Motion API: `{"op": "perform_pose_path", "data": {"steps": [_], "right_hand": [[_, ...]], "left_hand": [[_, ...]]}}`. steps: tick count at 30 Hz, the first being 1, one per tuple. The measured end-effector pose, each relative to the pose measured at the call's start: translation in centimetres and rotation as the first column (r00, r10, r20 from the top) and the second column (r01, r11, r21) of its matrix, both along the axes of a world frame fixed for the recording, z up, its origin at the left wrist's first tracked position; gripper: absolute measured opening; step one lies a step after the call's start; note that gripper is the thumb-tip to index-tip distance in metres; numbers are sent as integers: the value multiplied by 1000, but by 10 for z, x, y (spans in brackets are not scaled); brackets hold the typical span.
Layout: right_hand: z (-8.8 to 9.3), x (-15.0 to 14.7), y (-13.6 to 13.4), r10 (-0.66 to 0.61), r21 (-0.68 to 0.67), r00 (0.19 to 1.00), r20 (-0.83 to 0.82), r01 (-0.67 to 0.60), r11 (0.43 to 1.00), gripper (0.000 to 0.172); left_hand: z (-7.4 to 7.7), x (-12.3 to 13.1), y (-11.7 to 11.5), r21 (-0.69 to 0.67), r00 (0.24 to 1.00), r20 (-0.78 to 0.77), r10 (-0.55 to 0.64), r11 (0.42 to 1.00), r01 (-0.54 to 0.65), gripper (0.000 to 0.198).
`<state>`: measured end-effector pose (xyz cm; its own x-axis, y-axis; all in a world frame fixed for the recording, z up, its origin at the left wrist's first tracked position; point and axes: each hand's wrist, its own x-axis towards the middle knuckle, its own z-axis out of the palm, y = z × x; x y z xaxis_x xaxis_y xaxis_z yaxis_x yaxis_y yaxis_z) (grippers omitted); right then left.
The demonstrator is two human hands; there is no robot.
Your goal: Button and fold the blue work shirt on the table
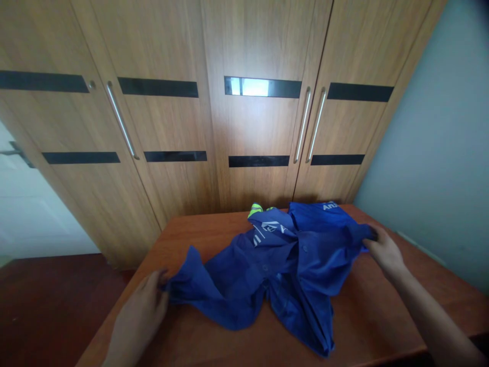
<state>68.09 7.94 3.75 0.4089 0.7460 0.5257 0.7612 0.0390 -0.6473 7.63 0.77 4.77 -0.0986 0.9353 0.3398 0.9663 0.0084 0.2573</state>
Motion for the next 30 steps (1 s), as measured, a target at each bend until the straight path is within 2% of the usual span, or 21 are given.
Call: {"op": "perform_pose_path", "data": {"steps": [2,3,5,7,9,11,13,15,18,20,22,26,28,30], "right_hand": [[16,-15,-2,-86,42,993,77,83,996,51],[25,-29,-4,-70,67,991,112,62,996,51],[38,-63,-9,128,27,980,154,-134,991,42],[42,-102,-14,313,-116,921,233,-293,949,37],[38,-137,-15,390,-210,879,275,-341,916,45],[28,-161,-14,419,-277,862,285,-345,897,56],[17,-171,-11,446,-336,848,286,-347,875,62],[9,-170,-7,480,-379,830,285,-363,851,66],[9,-153,-5,519,-380,819,245,-411,829,68],[15,-135,-8,518,-338,831,202,-438,833,62],[25,-115,-15,482,-261,859,173,-432,863,52],[46,-73,-29,363,-66,923,128,-358,932,35],[52,-52,-34,308,21,948,84,-311,950,32],[53,-34,-36,230,90,973,23,-232,969,31]], "left_hand": [[-1,9,1,60,995,-69,-73,995,77,48],[0,18,0,98,988,-95,-119,987,128,53],[5,44,-5,181,967,-123,-225,953,245,59],[13,79,-12,247,928,-133,-348,895,371,58],[21,119,-17,262,880,-147,-451,840,474,55],[25,156,-16,194,827,-189,-529,806,559,56],[26,182,-6,122,822,-209,-529,820,559,58],[26,192,8,26,836,-197,-512,850,526,46],[28,177,30,-48,886,-91,-455,890,453,34],[34,154,42,4,921,28,-389,921,389,32],[42,125,50,85,941,139,-309,950,300,32],[62,65,56,206,951,302,-65,979,2,36],[71,38,53,209,935,349,69,966,-149,38],[76,14,48,172,926,327,186,952,-252,40]]}}
